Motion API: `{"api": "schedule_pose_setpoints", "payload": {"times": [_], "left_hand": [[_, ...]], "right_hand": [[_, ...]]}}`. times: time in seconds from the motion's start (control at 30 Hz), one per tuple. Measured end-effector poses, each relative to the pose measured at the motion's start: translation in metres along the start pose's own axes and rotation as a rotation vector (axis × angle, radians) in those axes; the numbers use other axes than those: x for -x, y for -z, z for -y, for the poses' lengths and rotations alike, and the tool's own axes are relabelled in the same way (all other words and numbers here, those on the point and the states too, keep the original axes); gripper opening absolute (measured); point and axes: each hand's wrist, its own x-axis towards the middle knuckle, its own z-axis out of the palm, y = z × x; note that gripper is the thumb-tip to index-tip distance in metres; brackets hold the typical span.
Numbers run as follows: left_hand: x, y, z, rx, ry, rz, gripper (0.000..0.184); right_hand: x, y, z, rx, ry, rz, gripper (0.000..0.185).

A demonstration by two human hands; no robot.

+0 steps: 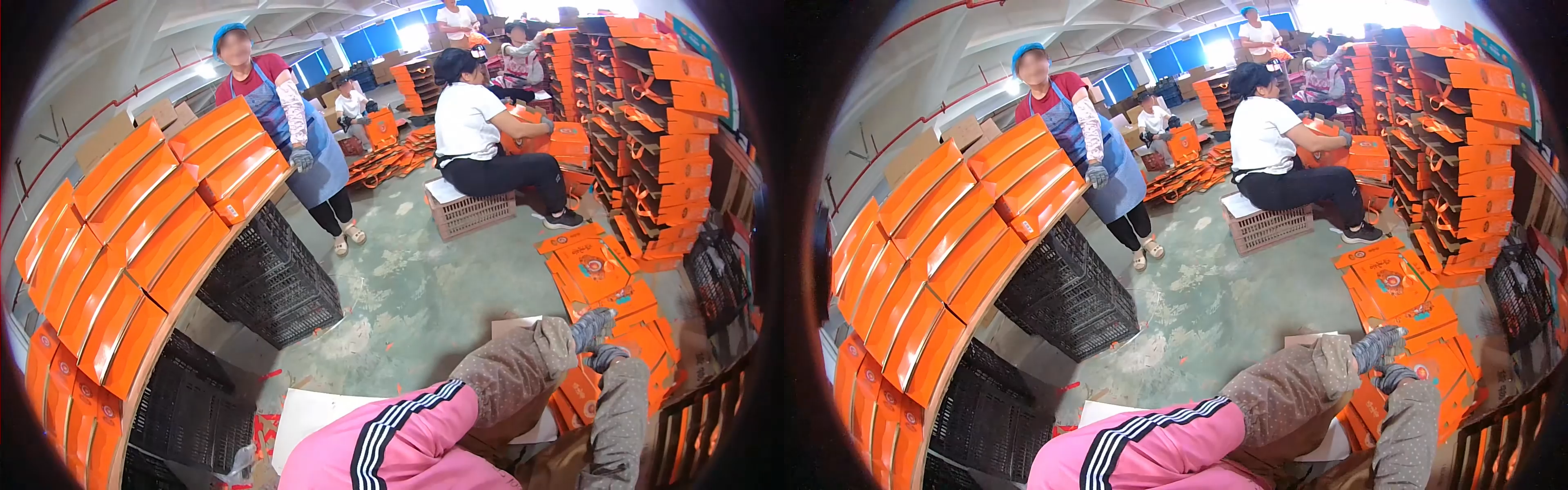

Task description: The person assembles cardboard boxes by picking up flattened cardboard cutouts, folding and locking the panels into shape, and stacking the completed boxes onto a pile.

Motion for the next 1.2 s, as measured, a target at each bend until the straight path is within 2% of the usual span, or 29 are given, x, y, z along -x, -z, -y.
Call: {"api": "schedule_pose_setpoints", "payload": {"times": [0.03,0.1,0.2,0.23,0.3,0.4,0.6,0.9,1.2], "left_hand": [[-0.008,0.003,0.006,0.0,0.001,-0.002,0.043],[-0.023,0.007,0.018,0.02,-0.123,0.114,0.037],[-0.031,0.002,0.029,0.005,-0.155,0.035,0.03],[-0.046,0.008,0.039,0.005,-0.154,0.033,0.03],[-0.07,0.019,0.054,-0.173,-0.305,0.141,0.04],[-0.051,0.008,0.045,-0.106,-0.257,0.081,0.037],[-0.032,0.004,0.035,-0.081,-0.287,0.073,0.034],[-0.049,0.006,0.046,0.019,-0.262,0.071,0.033],[-0.034,-0.008,0.036,-0.099,-0.257,0.07,0.03]], "right_hand": [[-0.001,-0.001,0.001,0.003,-0.004,0.002,0.052],[-0.003,-0.002,0.0,-0.005,-0.01,-0.011,0.052],[-0.006,-0.003,-0.005,-0.022,-0.016,-0.034,0.052],[-0.006,-0.004,-0.007,-0.028,-0.021,-0.039,0.052],[-0.007,-0.005,-0.008,-0.036,-0.025,-0.05,0.051],[-0.009,-0.005,-0.012,-0.047,-0.036,-0.063,0.051],[-0.014,-0.007,-0.018,-0.063,-0.051,-0.096,0.051],[-0.014,-0.007,-0.032,-0.09,-0.079,-0.168,0.051],[-0.015,-0.008,-0.034,-0.117,-0.094,-0.194,0.05]]}}
